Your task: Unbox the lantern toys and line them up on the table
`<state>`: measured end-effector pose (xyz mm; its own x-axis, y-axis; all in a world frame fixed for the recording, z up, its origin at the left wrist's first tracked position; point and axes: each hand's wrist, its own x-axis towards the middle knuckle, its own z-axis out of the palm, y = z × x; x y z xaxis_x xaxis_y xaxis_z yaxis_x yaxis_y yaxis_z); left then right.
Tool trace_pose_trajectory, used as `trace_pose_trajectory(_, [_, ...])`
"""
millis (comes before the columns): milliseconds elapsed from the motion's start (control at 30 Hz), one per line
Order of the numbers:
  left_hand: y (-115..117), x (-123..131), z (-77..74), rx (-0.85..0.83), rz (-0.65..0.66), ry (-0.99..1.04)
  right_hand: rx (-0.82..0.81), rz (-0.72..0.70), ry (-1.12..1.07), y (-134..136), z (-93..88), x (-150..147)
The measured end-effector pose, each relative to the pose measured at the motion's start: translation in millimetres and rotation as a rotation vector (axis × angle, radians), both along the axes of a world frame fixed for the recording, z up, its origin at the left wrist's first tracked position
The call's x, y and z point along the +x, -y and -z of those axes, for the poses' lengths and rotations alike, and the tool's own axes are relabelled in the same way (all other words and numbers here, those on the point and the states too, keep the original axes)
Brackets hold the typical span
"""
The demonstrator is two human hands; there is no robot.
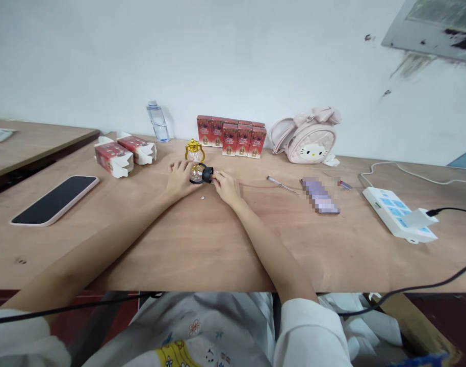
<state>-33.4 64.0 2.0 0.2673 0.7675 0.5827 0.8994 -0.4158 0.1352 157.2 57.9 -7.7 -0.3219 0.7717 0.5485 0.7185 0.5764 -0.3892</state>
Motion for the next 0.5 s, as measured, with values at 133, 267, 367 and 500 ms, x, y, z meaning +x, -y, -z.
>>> trace_pose_trajectory(133, [0.6, 0.8, 0.5, 0.005, 0.005, -0.017, -0.022, 0.009, 0.012, -0.4, -0.7, -0.6])
trace_pose_trajectory(267, [2.7, 3.9, 0.7, 0.049, 0.016, -0.049, -0.071, 0.057, 0.039, 0.8, -3.0, -0.3])
trace_pose_trajectory(367, [4.1, 5.9, 1.5, 0.083, 0.008, -0.086, -0.092, 0.099, 0.049, 1.8, -3.9, -0.2])
trace_pose_trajectory(500, [5.4, 6.1, 0.8, 0.064, -0.059, -0.08, -0.063, 0.036, 0.027, 1.9, -1.9, 0.0])
